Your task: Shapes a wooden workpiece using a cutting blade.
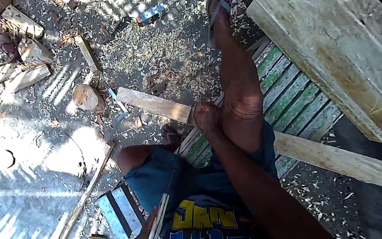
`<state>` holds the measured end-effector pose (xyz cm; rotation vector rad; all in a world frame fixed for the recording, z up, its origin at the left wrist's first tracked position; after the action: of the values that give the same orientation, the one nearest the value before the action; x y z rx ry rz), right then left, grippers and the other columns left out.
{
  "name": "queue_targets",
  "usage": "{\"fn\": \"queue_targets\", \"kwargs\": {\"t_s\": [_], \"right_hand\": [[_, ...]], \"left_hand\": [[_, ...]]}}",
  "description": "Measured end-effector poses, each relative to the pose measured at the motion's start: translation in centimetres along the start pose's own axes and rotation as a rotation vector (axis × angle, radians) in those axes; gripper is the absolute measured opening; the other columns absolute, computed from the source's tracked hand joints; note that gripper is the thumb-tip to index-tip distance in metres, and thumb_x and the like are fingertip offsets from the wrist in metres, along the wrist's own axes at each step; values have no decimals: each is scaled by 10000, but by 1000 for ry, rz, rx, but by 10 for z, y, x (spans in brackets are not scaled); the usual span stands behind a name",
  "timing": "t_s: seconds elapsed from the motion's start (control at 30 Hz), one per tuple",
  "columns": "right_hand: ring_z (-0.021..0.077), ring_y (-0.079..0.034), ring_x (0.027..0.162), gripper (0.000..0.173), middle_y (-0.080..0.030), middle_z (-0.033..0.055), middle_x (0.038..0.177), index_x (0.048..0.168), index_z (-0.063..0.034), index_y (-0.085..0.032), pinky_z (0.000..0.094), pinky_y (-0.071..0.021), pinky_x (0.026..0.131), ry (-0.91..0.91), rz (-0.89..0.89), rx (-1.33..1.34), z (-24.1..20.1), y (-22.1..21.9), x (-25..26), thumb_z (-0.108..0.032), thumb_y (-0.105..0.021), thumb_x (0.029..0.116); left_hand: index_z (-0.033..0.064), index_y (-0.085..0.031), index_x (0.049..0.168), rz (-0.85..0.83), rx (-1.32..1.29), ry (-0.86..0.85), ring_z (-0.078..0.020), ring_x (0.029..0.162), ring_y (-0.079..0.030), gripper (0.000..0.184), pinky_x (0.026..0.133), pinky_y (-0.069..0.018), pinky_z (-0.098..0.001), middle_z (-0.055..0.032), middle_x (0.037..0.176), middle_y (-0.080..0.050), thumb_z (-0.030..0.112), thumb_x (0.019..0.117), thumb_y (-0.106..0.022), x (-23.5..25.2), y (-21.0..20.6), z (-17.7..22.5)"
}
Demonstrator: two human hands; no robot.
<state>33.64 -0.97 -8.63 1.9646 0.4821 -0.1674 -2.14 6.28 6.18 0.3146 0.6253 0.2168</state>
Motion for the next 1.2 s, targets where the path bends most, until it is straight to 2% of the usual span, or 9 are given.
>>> {"fn": "queue_targets", "kwargs": {"t_s": [0.07,0.2,0.33,0.43,0.53,0.7,0.83,1.07,1.2], "right_hand": [[408,-696,833,542,-671,223,809,736,12,-620,588,-535,715,55,127,9,17,-14,12,-312,-372,1091],[450,-710,933,516,-704,271,926,935,56,-688,617,-545,782,167,104,-74,11,-12,10,-274,-333,1113],[435,-717,931,477,-715,261,932,914,49,-695,606,-546,788,161,113,-77,8,-8,8,-285,-400,1084],[423,-725,958,454,-731,244,947,928,39,-713,592,-558,827,128,97,-82,11,-14,4,-290,-434,1067],[410,-720,1016,572,-737,242,987,907,33,-707,595,-544,862,19,49,-102,17,-19,11,-337,-317,1102],[392,-721,998,616,-727,231,952,817,24,-669,580,-547,842,-17,66,-93,21,-24,16,-352,-271,1100],[385,-723,926,568,-717,215,887,774,15,-656,566,-550,805,9,117,-55,19,-23,14,-332,-337,1090],[434,-714,914,470,-706,259,915,918,43,-679,605,-536,758,184,118,-128,10,-14,9,-281,-385,1091],[430,-708,912,497,-699,249,931,955,18,-676,606,-540,736,165,82,-128,7,-10,7,-305,-328,1101]], "left_hand": [[-27,-533,1442,172,171,-163,-107,793,-708,687,724,-602,-312,-135,1031,-750,510,1091,-285,98,-30,-5],[28,-516,1480,187,256,-148,-263,792,-725,546,767,-588,-460,-138,887,-741,354,1083,-328,250,-56,43],[101,-511,1454,-34,267,52,-333,939,-704,518,850,-553,-550,-182,1021,-713,417,1118,-275,266,-42,86],[74,-572,1273,-55,200,91,-390,826,-674,607,680,-529,-582,-224,960,-662,530,1099,-211,263,-34,110],[118,-529,1436,71,197,-41,-327,865,-704,572,768,-570,-556,-172,1009,-710,490,1104,-250,243,-43,73],[-13,-539,1448,204,111,-152,-36,816,-691,758,766,-592,-260,-109,1115,-746,588,1074,-268,44,-25,-20],[-134,-475,1440,63,30,8,-132,971,-705,827,921,-559,-324,-248,1146,-704,586,1069,-304,-27,-3,-11],[25,-546,1458,265,224,-261,-250,735,-720,567,710,-593,-462,-132,864,-745,375,1065,-334,248,-59,23],[72,-502,1504,202,209,-197,-253,799,-728,561,767,-594,-466,-137,924,-747,391,1085,-305,254,-57,33]]}}
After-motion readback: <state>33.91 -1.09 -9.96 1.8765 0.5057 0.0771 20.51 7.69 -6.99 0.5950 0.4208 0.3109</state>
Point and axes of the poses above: each hand's wrist, its own x-axis towards the middle knuckle, its own y-axis out of the back of the hand, z = x × y, the point moved 8 cm from there along x, towards the middle knuckle
